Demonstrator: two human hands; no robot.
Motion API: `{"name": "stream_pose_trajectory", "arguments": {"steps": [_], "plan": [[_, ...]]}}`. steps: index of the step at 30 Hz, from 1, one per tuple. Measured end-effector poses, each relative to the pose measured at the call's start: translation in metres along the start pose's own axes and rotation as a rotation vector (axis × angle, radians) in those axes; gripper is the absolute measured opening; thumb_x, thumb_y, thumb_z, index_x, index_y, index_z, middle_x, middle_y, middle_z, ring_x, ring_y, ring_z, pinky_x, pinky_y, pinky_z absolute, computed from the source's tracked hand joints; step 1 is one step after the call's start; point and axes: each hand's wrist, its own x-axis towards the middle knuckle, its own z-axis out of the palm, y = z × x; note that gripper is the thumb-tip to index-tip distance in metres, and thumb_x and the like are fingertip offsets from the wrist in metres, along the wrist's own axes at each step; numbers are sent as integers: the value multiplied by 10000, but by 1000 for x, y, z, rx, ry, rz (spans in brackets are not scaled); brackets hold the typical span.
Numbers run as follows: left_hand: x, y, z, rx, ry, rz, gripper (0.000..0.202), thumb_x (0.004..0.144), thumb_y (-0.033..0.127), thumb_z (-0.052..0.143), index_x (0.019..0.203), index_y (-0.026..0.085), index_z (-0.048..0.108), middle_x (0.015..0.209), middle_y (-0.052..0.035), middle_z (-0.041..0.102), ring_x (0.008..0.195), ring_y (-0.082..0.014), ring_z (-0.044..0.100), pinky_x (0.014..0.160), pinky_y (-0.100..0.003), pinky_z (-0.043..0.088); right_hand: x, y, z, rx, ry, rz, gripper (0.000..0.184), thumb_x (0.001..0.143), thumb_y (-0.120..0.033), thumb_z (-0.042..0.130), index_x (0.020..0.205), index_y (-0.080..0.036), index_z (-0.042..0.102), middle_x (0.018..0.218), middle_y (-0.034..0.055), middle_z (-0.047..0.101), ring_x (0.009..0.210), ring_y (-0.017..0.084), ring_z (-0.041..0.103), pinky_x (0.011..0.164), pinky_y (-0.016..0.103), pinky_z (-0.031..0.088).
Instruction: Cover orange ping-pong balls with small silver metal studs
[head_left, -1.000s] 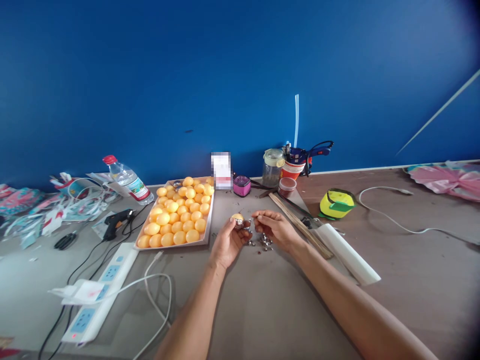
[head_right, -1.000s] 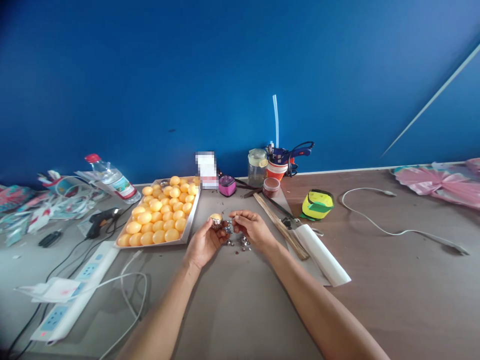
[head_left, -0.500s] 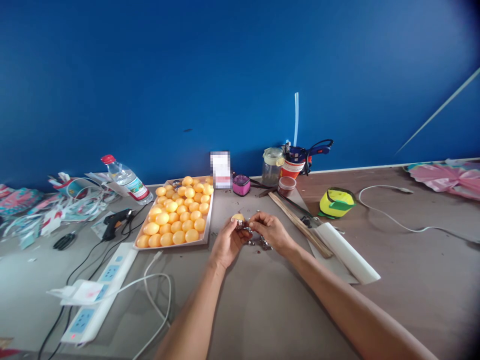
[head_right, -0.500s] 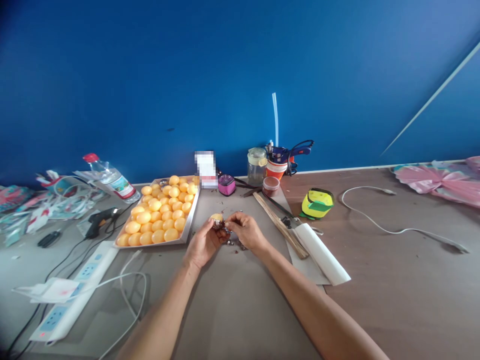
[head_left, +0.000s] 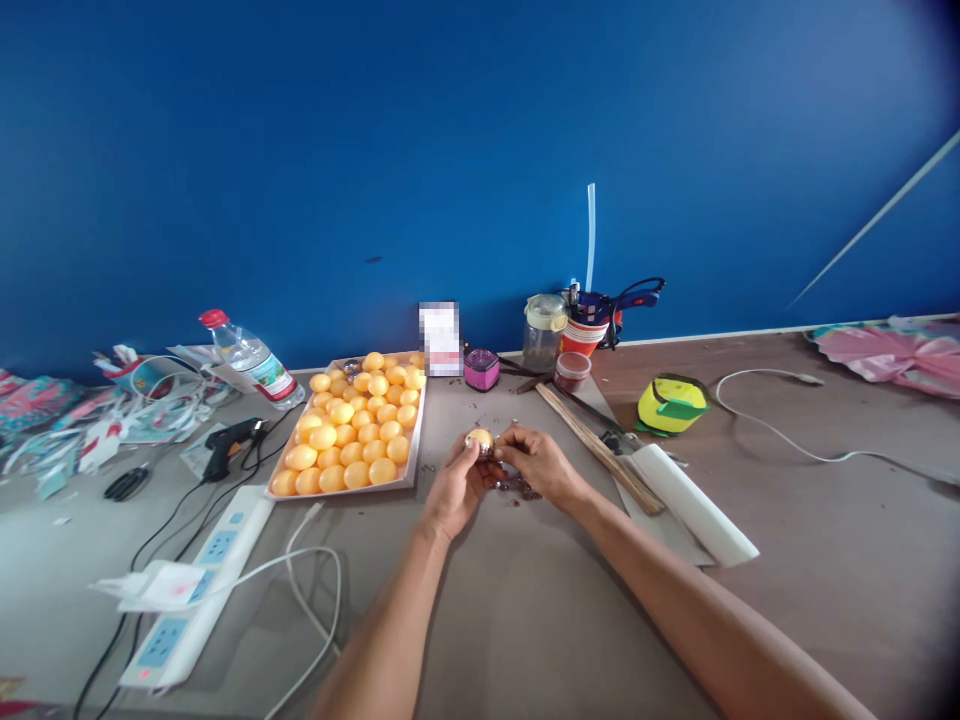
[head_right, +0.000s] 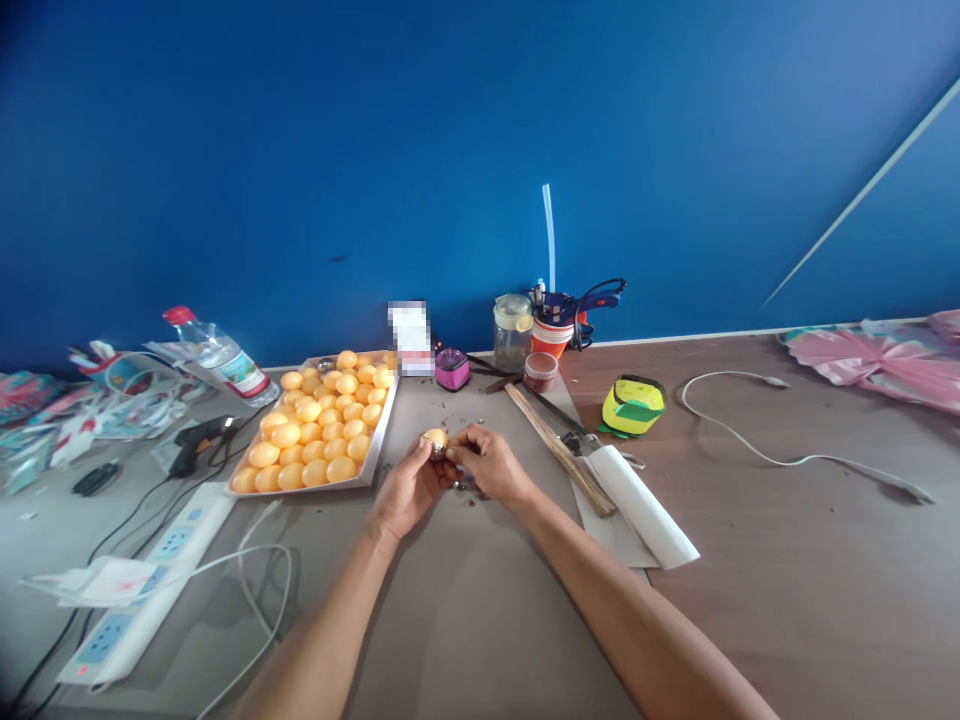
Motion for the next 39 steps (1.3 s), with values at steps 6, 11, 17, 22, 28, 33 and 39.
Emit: {"name": "stream_pose_trajectory", "arguments": {"steps": [6,11,17,22,28,33,39], "plan": [[-3,1,2,19,-5,14,307,769,347,643,1007,178,550,832,-29,586,670,-135,579,631,-255,445,0,-4,-3,29,-58,73,122,687,-288,583,635,-181,558,569,-41,572,543,99,506,553,224,407],[-4,1,3,11,-17,11,278,766,352,644,962,176,556,820,-28,579,687,-143,576,646,-272,458,0,-2,-3,80,-103,58,99,693,-274,583,672,-193,531,545,-43,591,527,109,544,544,232,432],[-5,-1,4,28,-13,14,228,773,358,633,865,164,553,774,-20,566,624,-122,540,611,-258,448,-2,-5,-1,59,-134,49,110,711,-273,570,672,-197,501,547,-33,600,520,123,562,515,241,436],[-6,-2,2,39,-33,-9,210,780,347,626,834,162,543,733,-5,539,581,-105,512,574,-240,432,-3,-8,-1,-59,-61,1,104,702,-248,569,642,-197,501,577,-31,599,553,117,554,534,230,423],[-5,-1,5,-22,-39,-17,241,791,393,599,858,164,568,722,-10,546,560,-101,500,662,-291,469,4,1,-7,-206,10,-47,185,713,-366,599,686,-192,541,609,-16,585,567,125,512,521,230,390],[-3,10,0,-159,-24,-26,264,798,408,580,890,162,596,739,-20,557,565,-95,495,738,-329,478,12,9,-33,-620,306,-240,231,802,-382,502,791,-173,599,843,82,603,826,212,544,746,329,417],[0,17,-10,-299,26,50,260,808,313,581,1058,241,572,822,-18,593,604,-80,521,751,-305,476,15,27,-56,-1264,501,91,356,784,-296,528,1101,-135,534,1050,177,558,967,309,525,777,402,377]]}}
